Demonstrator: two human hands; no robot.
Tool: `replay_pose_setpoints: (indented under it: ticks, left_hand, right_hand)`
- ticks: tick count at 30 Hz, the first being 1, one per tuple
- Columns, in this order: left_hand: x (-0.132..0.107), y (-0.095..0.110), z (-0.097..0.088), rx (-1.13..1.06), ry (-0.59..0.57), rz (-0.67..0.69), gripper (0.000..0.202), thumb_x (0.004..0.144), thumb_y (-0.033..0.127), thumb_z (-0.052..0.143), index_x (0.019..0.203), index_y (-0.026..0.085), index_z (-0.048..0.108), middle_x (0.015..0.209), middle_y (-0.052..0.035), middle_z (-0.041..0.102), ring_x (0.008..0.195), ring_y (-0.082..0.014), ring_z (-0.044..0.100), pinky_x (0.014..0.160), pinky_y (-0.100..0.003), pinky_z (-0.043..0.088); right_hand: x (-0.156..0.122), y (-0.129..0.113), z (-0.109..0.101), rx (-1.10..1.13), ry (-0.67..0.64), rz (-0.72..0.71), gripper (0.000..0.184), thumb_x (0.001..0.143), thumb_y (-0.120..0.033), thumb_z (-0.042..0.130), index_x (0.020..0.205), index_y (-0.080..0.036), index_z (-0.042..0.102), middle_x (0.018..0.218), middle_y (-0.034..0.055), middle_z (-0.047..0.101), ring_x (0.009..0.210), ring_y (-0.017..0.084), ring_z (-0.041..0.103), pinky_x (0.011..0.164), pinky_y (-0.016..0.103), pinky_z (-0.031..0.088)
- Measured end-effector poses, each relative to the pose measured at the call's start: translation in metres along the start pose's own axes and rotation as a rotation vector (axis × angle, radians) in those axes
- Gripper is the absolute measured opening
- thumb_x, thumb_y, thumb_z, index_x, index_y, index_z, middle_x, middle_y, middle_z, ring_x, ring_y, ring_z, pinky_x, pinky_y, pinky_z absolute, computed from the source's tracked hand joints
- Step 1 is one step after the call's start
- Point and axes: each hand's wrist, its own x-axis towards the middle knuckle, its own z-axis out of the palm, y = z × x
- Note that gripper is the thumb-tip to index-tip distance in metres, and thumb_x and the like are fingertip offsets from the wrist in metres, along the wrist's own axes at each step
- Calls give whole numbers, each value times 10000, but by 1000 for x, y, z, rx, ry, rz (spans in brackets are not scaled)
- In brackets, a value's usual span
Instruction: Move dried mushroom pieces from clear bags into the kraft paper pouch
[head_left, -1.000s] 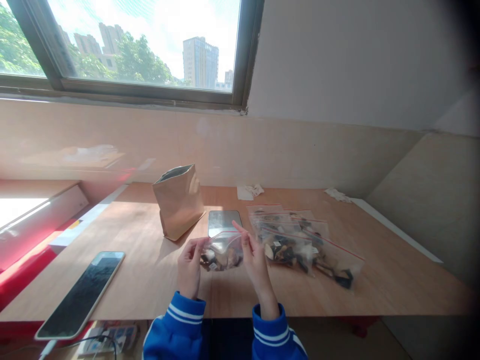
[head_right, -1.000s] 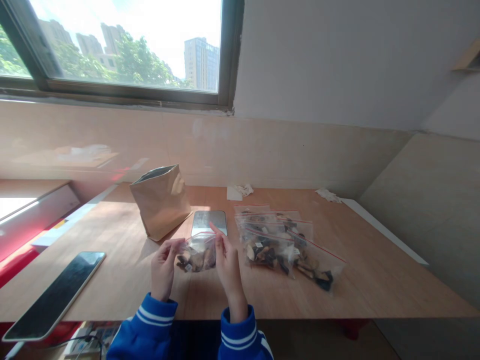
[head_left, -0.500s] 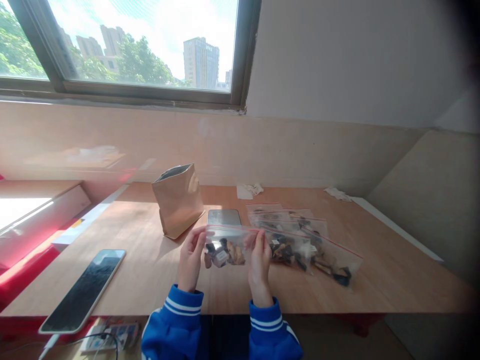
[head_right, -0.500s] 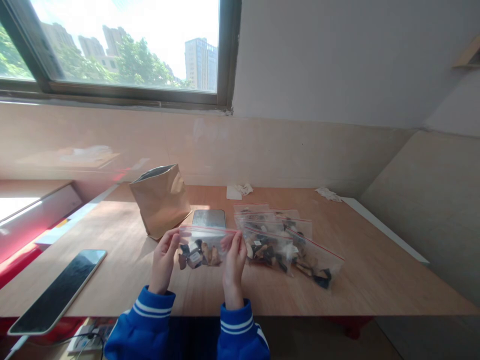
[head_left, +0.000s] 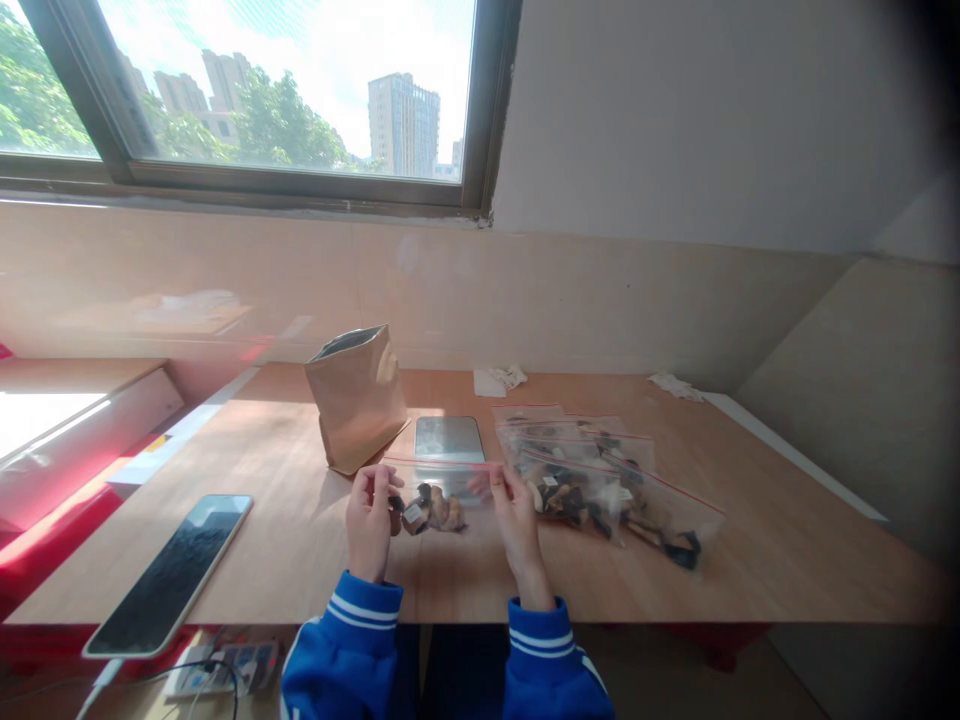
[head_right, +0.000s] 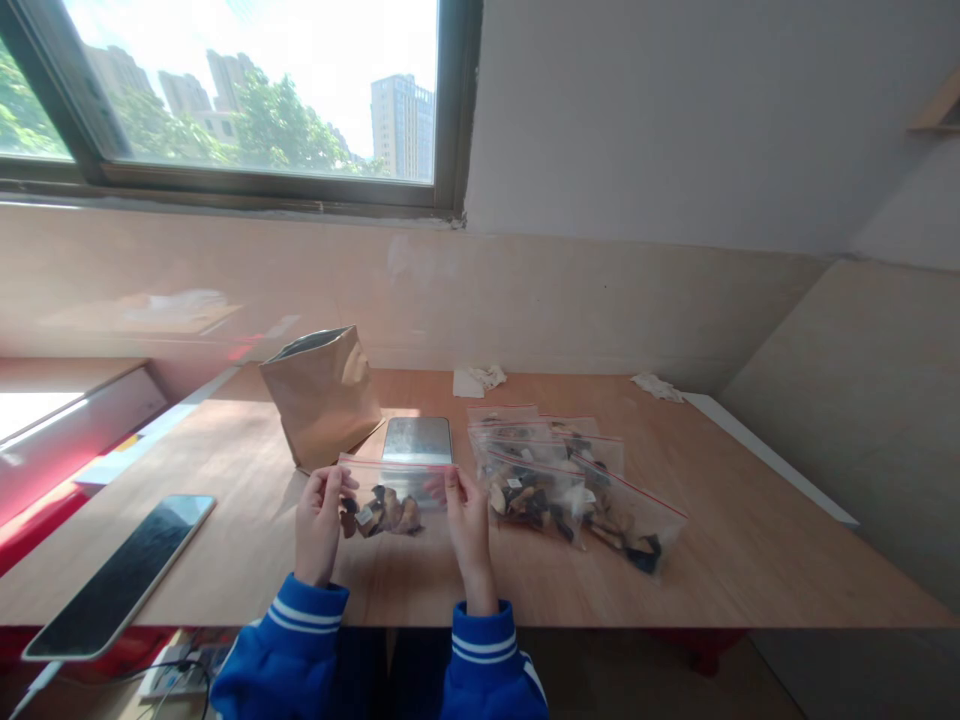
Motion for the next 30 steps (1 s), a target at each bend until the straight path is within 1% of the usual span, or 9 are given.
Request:
replay_pose_setpoints:
  ticks: [4, 7, 10, 15, 18, 20, 24, 27, 30]
  left_hand:
    - [6, -13, -7, 2, -145, -39, 340, 828, 503, 557, 857, 166, 586, 781, -27, 644, 687, -144, 597, 591, -243, 456]
    - [10, -25, -14, 29, -193, -29, 346, 821, 488, 576, 940, 164, 604, 766, -25, 656, 720, -152, 608, 659, -256, 458]
    - [11, -32, -18, 62, -191, -6, 338, 819, 473, 591, 975, 174, 612, 774, -25, 669, 777, -165, 624, 731, -274, 459]
    - [13, -35, -21, 120, -126, 28, 327, 808, 464, 612, 958, 177, 652, 908, -62, 701, 905, -202, 634, 818, -311, 462]
    - [16, -36, -24, 140, -136, 41, 333, 794, 462, 628, 951, 173, 681, 974, -74, 704, 938, -215, 630, 829, -322, 471]
    - [18, -37, -27, 148, -153, 39, 336, 788, 460, 633, 955, 174, 692, 991, -75, 706, 954, -222, 628, 832, -325, 477]
    - [19, -37, -33, 171, -166, 30, 337, 784, 463, 634, 953, 180, 707, 998, -72, 714, 960, -227, 630, 839, -330, 482]
    - [17, -33, -34, 195, -162, 48, 332, 781, 462, 635, 945, 185, 716, 995, -69, 718, 957, -227, 633, 846, -329, 479]
    - [14, -28, -33, 231, -141, 69, 314, 773, 460, 642, 919, 193, 720, 968, -60, 723, 927, -218, 641, 832, -321, 479]
  right_hand:
    - [1, 12, -7, 3, 2, 38, 436, 812, -585, 578, 892, -173, 696, 741, 85, 728, 696, 226, 664, 680, 333, 511]
    - [2, 21, -13, -16, 2, 63, 424, 755, -576, 649, 863, -168, 691, 754, 94, 737, 746, 247, 681, 694, 338, 509]
    - [2, 25, -18, -46, -18, 62, 408, 749, -556, 667, 873, -170, 700, 797, 98, 744, 778, 248, 684, 698, 335, 506]
    - [0, 23, -25, -28, -154, 71, 363, 788, -502, 659, 975, -197, 721, 917, 88, 752, 896, 244, 687, 819, 353, 506]
    - [0, 23, -25, -40, -122, 50, 377, 817, -515, 617, 990, -198, 727, 911, 86, 753, 880, 242, 687, 824, 357, 507]
    - [1, 23, -25, -64, -103, 38, 416, 834, -537, 581, 1022, -194, 723, 905, 87, 753, 827, 234, 680, 781, 351, 516]
    - [1, 25, -24, -123, -117, -3, 484, 873, -566, 492, 1085, -186, 702, 901, 88, 749, 741, 213, 646, 697, 335, 517]
    - [0, 25, -22, -153, -91, -38, 476, 878, -556, 484, 1057, -171, 700, 887, 91, 746, 711, 207, 636, 687, 334, 512]
    - [-2, 23, -19, -174, -40, -58, 428, 877, -527, 498, 998, -167, 695, 864, 86, 739, 717, 209, 644, 703, 340, 514]
